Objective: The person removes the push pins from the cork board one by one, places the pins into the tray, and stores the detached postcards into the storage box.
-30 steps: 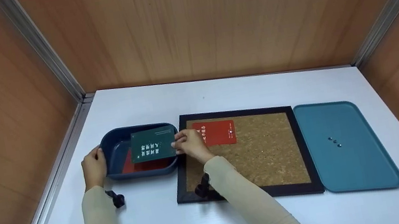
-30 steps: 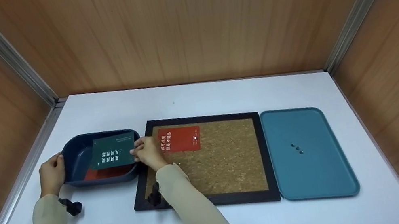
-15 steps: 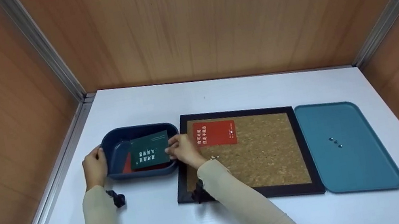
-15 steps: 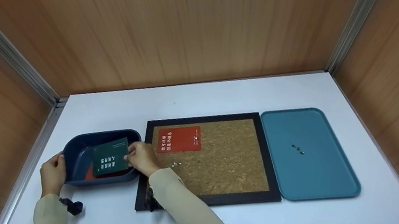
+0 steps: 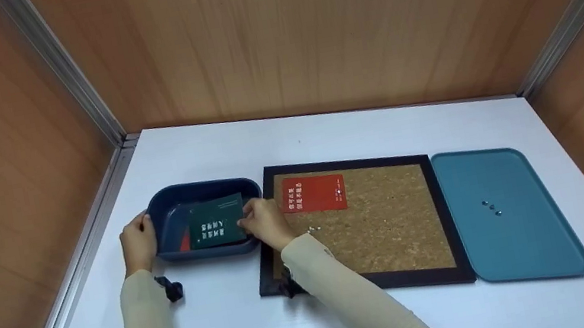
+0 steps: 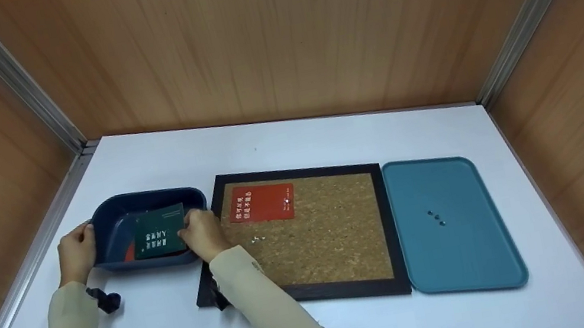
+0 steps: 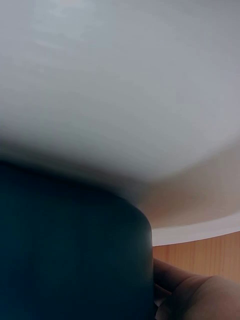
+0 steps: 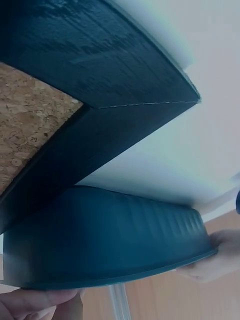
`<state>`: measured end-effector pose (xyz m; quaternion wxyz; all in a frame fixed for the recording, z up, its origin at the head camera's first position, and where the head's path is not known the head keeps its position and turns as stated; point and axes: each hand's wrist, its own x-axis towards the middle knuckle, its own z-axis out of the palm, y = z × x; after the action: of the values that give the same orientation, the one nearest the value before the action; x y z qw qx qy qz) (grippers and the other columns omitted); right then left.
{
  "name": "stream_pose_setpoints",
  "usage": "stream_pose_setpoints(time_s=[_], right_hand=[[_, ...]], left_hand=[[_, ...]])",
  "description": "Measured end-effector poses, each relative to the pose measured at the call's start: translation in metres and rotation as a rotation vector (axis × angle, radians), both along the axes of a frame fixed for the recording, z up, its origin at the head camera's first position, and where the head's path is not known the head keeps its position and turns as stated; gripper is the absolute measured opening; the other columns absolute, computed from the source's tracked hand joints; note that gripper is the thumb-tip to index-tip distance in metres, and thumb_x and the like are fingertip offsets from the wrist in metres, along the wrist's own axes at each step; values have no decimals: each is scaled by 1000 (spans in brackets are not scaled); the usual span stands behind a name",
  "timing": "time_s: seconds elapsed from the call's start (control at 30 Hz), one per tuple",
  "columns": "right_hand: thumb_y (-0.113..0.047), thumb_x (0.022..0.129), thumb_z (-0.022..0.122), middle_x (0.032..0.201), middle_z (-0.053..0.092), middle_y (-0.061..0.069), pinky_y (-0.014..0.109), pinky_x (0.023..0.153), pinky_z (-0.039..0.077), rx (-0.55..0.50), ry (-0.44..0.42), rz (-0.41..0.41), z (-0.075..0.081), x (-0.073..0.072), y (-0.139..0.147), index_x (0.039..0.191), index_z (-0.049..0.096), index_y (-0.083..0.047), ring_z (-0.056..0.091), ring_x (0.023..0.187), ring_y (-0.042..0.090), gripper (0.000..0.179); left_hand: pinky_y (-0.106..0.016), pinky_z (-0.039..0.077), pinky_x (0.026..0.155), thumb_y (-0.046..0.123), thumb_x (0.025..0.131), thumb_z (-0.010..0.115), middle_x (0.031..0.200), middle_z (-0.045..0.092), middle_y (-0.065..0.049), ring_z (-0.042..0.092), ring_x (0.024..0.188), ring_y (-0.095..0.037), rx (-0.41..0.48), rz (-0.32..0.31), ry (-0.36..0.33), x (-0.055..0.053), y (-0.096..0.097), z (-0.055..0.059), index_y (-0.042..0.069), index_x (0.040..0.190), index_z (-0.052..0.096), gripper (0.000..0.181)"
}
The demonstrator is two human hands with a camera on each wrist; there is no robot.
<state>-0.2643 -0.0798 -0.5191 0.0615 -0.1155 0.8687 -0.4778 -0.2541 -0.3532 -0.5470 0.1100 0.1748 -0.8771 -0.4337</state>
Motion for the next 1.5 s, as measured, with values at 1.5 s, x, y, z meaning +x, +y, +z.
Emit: stream_pose_setpoints(time_s=[1.5], right_hand=[[-10, 88, 69, 85, 72, 12, 21, 61, 58, -54, -102, 95, 2, -2, 6, 115, 64, 7, 72, 71, 14, 32]], left_hand=[[-47, 37, 111, 20, 105, 34, 139, 51, -24, 45, 133, -35, 24, -2, 0, -1, 0, -3, -4, 136, 50, 43]])
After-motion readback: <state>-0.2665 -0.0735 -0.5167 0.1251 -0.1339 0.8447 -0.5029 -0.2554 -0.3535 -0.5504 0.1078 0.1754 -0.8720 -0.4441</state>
